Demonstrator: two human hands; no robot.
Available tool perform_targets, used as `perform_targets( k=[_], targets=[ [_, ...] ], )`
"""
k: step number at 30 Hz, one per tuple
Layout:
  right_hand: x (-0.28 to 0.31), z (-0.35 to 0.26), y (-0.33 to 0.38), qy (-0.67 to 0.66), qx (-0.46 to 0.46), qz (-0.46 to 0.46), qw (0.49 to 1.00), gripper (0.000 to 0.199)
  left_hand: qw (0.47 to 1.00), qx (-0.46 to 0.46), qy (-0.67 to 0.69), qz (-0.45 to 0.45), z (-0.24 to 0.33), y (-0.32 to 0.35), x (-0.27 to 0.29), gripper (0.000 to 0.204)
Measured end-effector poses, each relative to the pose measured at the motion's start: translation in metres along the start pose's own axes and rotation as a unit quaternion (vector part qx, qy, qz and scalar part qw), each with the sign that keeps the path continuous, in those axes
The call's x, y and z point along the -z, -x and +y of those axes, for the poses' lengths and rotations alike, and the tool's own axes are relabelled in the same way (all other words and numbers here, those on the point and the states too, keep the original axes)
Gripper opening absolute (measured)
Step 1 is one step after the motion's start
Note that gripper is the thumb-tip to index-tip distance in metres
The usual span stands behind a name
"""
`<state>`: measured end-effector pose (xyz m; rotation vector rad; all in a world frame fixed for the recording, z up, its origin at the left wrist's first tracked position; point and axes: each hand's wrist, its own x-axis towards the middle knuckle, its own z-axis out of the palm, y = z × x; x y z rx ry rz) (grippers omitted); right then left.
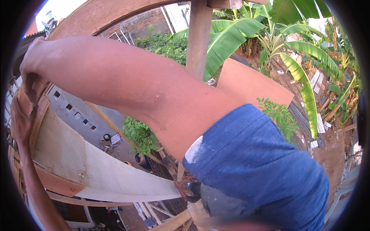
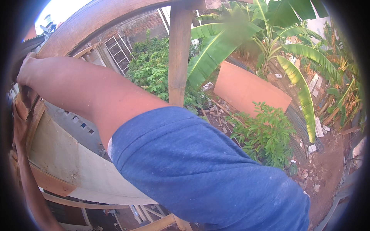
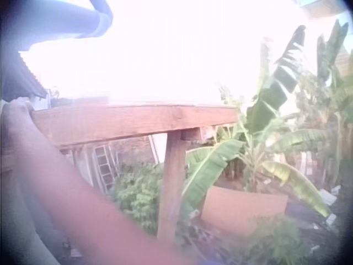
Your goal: The person positions and secures a curved wooden plank onto a rebar-reinforced scaffolding structure. They repeatedly adjust the plank's alignment and use a hammer to drive nails into the wood to fasten it in place.
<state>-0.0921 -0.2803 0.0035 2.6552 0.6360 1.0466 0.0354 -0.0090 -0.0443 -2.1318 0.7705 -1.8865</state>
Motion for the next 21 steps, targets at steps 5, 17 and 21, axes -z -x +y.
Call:
perform_targets(
  k=[5,17,21],
  targets=[
    [0.001,0.002,-0.014,0.037,-0.001,0.111,0.993,0.092,0.997,-0.012,0.072,-0.012,0.028,-0.008,0.024,0.07],
    [-0.088,0.162,0.319,-0.193,-0.523,0.56,0.613,0.118,0.992,-0.014,0.121,-0.027,0.056,-0.008,0.044,0.068],
    [-0.103,0.214,0.313,-0.256,-0.551,0.453,0.652,0.137,0.994,-0.015,0.101,-0.034,0.05,-0.004,0.041,0.07]
  ],
)
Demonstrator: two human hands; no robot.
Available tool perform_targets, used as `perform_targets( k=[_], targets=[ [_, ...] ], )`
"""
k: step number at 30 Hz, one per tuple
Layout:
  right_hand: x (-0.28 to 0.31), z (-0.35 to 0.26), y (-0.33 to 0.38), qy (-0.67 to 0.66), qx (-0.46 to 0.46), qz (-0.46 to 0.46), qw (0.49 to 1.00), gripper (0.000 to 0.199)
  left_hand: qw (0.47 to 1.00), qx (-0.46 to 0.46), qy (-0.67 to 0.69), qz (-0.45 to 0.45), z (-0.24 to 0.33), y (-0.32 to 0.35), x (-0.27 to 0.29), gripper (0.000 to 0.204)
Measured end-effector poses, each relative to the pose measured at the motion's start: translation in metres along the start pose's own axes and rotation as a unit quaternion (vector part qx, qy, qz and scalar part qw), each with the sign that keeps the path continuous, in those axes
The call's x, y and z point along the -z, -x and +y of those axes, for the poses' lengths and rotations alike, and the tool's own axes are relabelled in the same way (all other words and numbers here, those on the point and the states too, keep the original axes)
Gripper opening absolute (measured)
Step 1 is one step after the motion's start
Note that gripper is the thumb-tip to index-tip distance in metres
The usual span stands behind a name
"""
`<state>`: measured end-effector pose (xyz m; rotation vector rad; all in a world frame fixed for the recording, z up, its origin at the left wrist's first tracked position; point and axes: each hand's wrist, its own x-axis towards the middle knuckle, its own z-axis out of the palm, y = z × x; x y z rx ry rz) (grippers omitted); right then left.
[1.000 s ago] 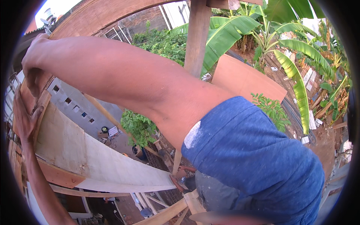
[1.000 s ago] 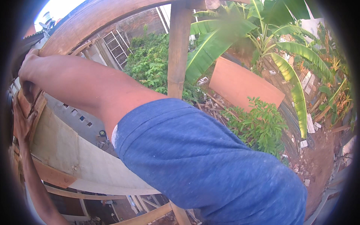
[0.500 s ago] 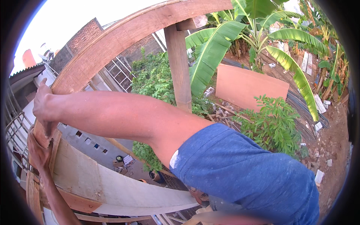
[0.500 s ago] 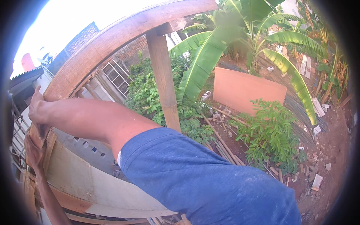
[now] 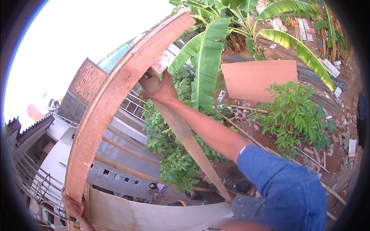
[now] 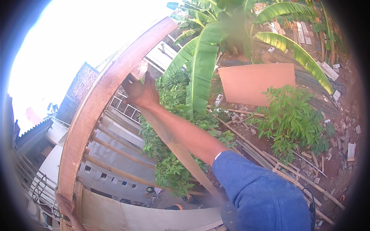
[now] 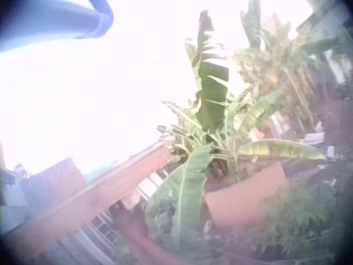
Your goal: The person positions and secures a curved wooden plank onto a rebar-reinforced scaffolding structure. They repeatedly adjust the plank's alignment and use a hammer to drive nails into the wood to fasten it in place.
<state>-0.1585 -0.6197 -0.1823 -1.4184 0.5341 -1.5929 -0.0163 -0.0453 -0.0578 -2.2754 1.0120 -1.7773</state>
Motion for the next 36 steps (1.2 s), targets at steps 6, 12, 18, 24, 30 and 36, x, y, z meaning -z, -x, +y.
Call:
perform_targets(
  k=[6,12,18,24,30,36],
  targets=[
    [0.011,-0.015,-0.004,-0.027,-0.055,-0.124,0.99,0.109,1.0,-0.007,0.015,0.0,-0.004,0.003,-0.001,0.066],
    [0.009,-0.006,-0.005,-0.029,-0.083,-0.127,0.988,0.091,1.0,-0.021,0.006,-0.012,-0.003,0.003,0.003,0.063],
    [0.008,0.011,-0.016,-0.061,-0.045,-0.169,0.983,0.101,0.999,-0.028,-0.009,-0.011,-0.014,0.007,0.001,0.064],
    [0.003,0.024,-0.024,-0.046,-0.004,-0.158,0.986,0.106,0.999,-0.05,-0.01,0.0,-0.014,0.006,0.002,0.072],
    [0.007,0.024,-0.037,-0.09,0.047,-0.155,0.983,0.106,0.998,-0.057,0.012,0.009,0.001,0.001,0.008,0.073],
    [0.016,0.023,-0.041,-0.158,0.04,-0.206,0.965,0.113,0.998,-0.059,0.015,0.018,0.012,-0.006,0.014,0.066]
  ],
)
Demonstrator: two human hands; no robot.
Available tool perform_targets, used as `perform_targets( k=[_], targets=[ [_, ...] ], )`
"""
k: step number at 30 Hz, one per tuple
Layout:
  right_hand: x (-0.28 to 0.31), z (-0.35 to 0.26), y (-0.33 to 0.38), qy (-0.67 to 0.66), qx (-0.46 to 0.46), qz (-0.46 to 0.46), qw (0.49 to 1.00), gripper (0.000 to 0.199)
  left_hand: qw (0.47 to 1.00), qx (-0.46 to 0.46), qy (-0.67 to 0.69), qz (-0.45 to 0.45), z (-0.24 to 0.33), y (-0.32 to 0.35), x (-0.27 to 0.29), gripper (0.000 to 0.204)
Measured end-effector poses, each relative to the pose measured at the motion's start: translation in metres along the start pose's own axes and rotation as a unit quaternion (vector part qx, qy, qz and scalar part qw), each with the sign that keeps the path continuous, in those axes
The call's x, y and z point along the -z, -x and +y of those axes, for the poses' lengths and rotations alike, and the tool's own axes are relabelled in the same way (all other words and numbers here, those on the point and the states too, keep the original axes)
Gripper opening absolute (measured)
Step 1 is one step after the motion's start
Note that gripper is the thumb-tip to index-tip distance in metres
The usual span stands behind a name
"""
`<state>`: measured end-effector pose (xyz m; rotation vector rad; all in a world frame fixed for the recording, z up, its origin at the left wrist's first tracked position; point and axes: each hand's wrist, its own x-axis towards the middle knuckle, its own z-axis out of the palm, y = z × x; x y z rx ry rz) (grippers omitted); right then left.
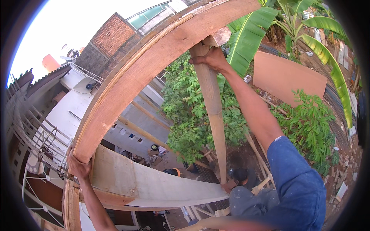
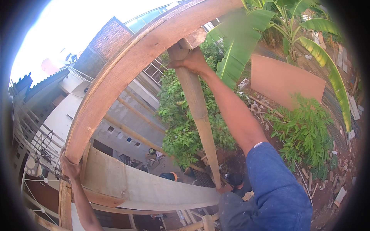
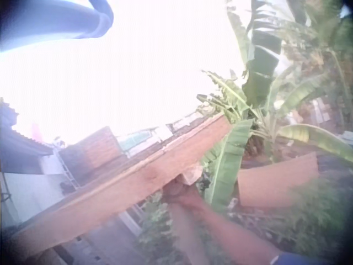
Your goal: The person positions and secures a curved wooden plank onto a rebar-reinforced scaffolding structure. They repeatedly adjust the plank's alignment and use a hammer to drive nails into the wood to fasten it in place.
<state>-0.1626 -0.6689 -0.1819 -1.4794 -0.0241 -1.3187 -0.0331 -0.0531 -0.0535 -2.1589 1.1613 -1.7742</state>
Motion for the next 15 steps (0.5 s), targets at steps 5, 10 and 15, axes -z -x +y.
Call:
perform_targets(
  k=[5,10,15],
  targets=[
    [0.005,-0.004,-0.009,-0.131,0.017,0.054,0.99,0.061,1.0,-0.006,-0.006,0.015,0.0,0.001,-0.002,0.064],
    [-0.006,-0.009,-0.003,-0.13,0.018,0.058,0.99,0.062,1.0,0.016,-0.007,0.002,0.0,0.005,-0.003,0.062],
    [-0.014,-0.014,-0.001,-0.119,0.032,0.029,0.992,0.059,1.0,0.014,0.014,0.015,0.002,0.001,-0.002,0.062]
  ],
)
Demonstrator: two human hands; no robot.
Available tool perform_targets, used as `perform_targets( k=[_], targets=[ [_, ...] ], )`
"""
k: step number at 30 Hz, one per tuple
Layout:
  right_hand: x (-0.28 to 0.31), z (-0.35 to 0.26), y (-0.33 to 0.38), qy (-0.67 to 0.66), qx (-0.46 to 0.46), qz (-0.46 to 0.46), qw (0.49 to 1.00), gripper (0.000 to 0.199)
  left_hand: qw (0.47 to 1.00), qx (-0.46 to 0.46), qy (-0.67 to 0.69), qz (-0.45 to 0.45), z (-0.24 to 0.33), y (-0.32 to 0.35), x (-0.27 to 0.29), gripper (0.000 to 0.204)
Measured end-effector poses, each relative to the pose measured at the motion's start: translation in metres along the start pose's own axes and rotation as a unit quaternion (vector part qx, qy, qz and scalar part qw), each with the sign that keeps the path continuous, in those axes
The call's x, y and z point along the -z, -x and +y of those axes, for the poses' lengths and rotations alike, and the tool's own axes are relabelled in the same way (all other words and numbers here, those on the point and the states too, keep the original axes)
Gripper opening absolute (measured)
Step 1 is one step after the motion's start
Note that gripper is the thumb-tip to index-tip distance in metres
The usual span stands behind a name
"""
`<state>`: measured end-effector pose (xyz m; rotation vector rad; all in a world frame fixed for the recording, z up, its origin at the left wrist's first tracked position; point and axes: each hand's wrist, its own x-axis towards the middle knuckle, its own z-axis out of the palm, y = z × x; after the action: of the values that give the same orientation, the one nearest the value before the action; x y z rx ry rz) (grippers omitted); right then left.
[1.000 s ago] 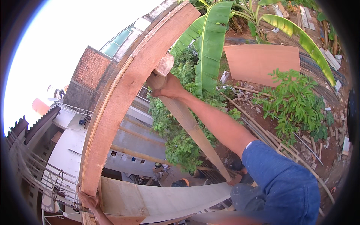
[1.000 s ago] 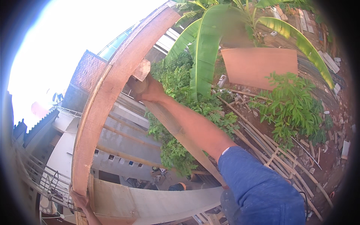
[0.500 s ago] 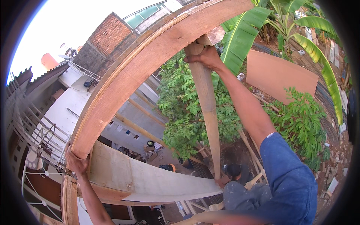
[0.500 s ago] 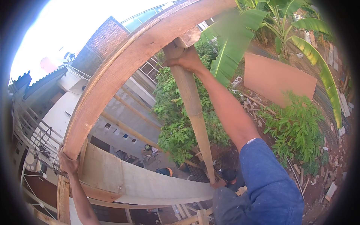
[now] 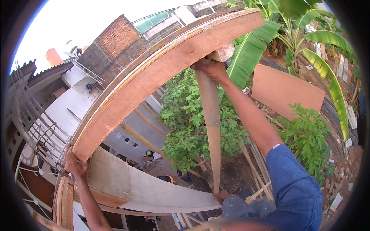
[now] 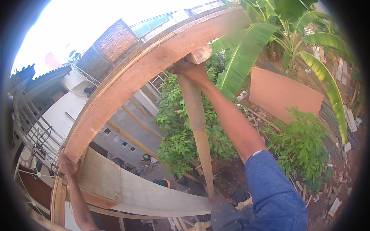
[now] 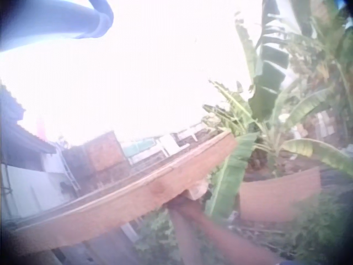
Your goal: The person positions and secures a curved wooden plank onto a rebar-reinforced scaffolding structure. They repeatedly adjust the plank's alignment and use a hammer to drive nails into the wood to fasten it in place.
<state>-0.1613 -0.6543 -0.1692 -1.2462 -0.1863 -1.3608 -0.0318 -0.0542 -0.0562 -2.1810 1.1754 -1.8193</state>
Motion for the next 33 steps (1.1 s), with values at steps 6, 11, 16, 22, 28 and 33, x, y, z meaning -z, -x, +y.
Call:
perform_targets(
  k=[6,11,16,22,28,33],
  targets=[
    [0.017,0.0,-0.011,0.084,-0.021,-0.04,0.995,0.049,0.999,-0.011,-0.017,-0.028,-0.009,0.003,0.001,0.063],
    [0.031,0.015,-0.021,0.014,0.012,-0.094,0.995,0.072,0.999,-0.026,-0.03,-0.004,-0.014,0.0,-0.002,0.066],
    [0.042,0.044,-0.042,0.077,0.052,-0.037,0.995,0.062,0.999,0.006,-0.034,-0.002,-0.004,-0.002,-0.003,0.074],
    [0.08,0.072,-0.053,0.153,0.013,-0.065,0.986,0.047,0.999,-0.011,-0.045,0.015,0.002,-0.004,0.001,0.08],
    [0.098,0.089,-0.049,0.177,-0.008,-0.019,0.984,0.047,1.0,-0.003,-0.019,0.021,0.003,-0.003,0.001,0.079],
    [0.109,0.097,-0.045,0.242,-0.055,-0.044,0.968,0.045,0.999,0.017,-0.027,0.012,0.001,0.003,-0.002,0.084]
  ],
)
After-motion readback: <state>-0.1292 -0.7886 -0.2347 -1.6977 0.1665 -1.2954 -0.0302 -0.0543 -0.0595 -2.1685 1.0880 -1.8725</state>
